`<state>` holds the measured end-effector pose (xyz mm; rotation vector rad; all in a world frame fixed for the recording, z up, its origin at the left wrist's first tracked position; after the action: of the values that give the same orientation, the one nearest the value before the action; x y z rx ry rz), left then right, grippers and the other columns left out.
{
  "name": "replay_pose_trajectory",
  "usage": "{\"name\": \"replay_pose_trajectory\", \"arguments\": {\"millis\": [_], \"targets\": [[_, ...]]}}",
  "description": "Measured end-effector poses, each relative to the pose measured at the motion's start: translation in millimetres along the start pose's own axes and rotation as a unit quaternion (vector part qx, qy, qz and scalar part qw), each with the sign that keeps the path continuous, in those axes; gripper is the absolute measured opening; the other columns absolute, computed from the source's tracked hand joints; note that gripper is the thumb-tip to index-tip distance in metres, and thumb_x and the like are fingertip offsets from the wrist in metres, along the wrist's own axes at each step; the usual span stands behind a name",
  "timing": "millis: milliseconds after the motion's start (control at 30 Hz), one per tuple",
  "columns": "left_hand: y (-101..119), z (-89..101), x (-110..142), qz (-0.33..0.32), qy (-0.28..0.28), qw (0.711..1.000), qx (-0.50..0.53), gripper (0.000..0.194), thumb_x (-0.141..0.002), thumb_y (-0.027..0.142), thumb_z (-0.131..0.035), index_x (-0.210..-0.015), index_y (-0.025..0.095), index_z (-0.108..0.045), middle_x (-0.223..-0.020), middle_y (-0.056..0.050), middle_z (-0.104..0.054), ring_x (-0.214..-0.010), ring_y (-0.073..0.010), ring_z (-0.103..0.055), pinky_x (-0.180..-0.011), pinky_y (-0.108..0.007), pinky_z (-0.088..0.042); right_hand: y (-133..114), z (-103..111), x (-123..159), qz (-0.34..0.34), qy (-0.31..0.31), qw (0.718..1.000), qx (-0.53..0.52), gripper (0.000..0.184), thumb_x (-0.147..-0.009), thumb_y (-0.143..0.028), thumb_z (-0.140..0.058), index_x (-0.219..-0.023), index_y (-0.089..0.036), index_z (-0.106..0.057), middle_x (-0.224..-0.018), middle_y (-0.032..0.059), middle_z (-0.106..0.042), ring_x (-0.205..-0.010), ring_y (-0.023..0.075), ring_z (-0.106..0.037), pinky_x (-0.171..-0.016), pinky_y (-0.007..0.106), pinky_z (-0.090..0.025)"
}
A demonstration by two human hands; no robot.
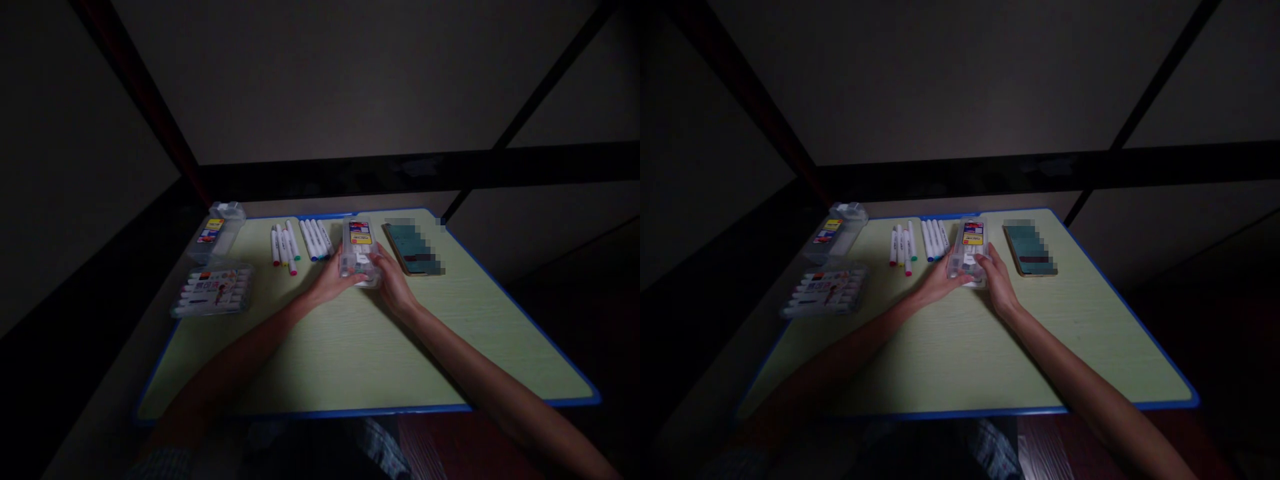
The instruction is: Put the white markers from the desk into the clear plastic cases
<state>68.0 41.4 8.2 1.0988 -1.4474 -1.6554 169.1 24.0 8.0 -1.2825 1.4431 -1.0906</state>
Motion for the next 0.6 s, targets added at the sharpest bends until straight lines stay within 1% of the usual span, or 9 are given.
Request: {"name": "replay_pose_trajectory", "arguments": {"millis": [100,167,233,333,433,533,600], "targets": [[12.0,5.4,2.4,-0.015,-0.002,1.0,-0.011,0.062,-0.064,0.014,-0.068,-0.12,0.017,-0.042,-0.119,-0.009,-0.053,-0.101,-0.0208,-0.055,-0.085,-0.037,-0.049,-8.7,-9.9,0.1,0.02,-0.007,1.0,-0.01,0.036,-0.073,-0.035,-0.052,-0.107,-0.023,-0.054,-0.109,0.0023,-0.063,-0.099,0.0215,-0.058,-0.087,0.037,-0.046],[20.3,13.0,3.8,-0.02,0.005,0.999,-0.026,0.064,-0.064,0.014,-0.069,-0.121,0.017,-0.042,-0.117,-0.009,-0.054,-0.099,-0.0204,-0.056,-0.085,-0.037,-0.049,-15.3,-16.9,-1.1,0.035,-0.006,0.999,-0.015,0.036,-0.072,-0.034,-0.052,-0.105,-0.023,-0.055,-0.107,0.0019,-0.064,-0.099,0.0213,-0.058,-0.087,0.036,-0.046],[27.7,22.3,5.7,-0.014,0.007,0.999,-0.052,0.066,-0.064,0.017,-0.07,-0.122,0.015,-0.041,-0.114,-0.009,-0.056,-0.094,-0.0196,-0.058,-0.084,-0.036,-0.048,-21.7,-27.4,-3.1,0.044,-0.019,0.999,-0.017,0.034,-0.071,-0.034,-0.052,-0.102,-0.022,-0.056,-0.104,0.0015,-0.064,-0.098,0.021,-0.058,-0.087,0.036,-0.046],[39.9,42.4,10.6,-0.011,0.022,0.994,-0.106,0.068,-0.064,0.022,-0.07,-0.124,0.012,-0.039,-0.104,-0.009,-0.059,-0.084,-0.0188,-0.059,-0.08,-0.035,-0.048,-28.2,-47.7,-6.7,0.047,-0.041,0.998,-0.017,0.031,-0.072,-0.034,-0.052,-0.101,-0.022,-0.055,-0.102,0.001,-0.065,-0.097,0.0205,-0.058,-0.087,0.035,-0.046],[49.8,66.0,17.1,-0.007,0.034,0.988,-0.154,0.063,-0.064,0.025,-0.07,-0.119,0.01,-0.043,-0.087,-0.005,-0.061,-0.078,-0.018,-0.059,-0.074,-0.031,-0.048,-29.6,-70.4,-12.2,0.048,-0.051,0.997,-0.033,0.03,-0.072,-0.033,-0.051,-0.1,-0.021,-0.054,-0.097,0.0009,-0.065,-0.095,0.02,-0.059,-0.087,0.035,-0.046],[56.5,92.5,23.2,-0.001,0.057,0.984,-0.168,0.056,-0.062,0.026,-0.07,-0.111,0.012,-0.047,-0.079,-0.001,-0.059,-0.07,-0.0144,-0.057,-0.066,-0.027,-0.048,-25.8,-96.7,-20.4,0.051,-0.073,0.995,-0.051,0.029,-0.072,-0.034,-0.052,-0.097,-0.021,-0.055,-0.095,0.0012,-0.065,-0.09,0.0194,-0.06,-0.085,0.035,-0.046],[59.3,107.5,26.3,0.005,0.059,0.986,-0.154,0.053,-0.061,0.025,-0.07,-0.107,0.013,-0.048,-0.079,0.0,-0.059,-0.068,-0.0127,-0.056,-0.064,-0.025,-0.047,-21.1,-112.6,-27.0,0.051,-0.079,0.994,-0.053,0.029,-0.072,-0.036,-0.053,-0.096,-0.021,-0.055,-0.093,0.0014,-0.065,-0.089,0.0197,-0.061,-0.083,0.036,-0.048]]}}
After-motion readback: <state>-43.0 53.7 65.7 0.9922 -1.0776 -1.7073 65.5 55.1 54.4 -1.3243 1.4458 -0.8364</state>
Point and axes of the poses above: each hand's wrist, its own x-axis away from the middle knuckle, its own z-axis out of the back of the hand, y = z × x, the point moved 8 cm from there along -x, towards the middle knuckle
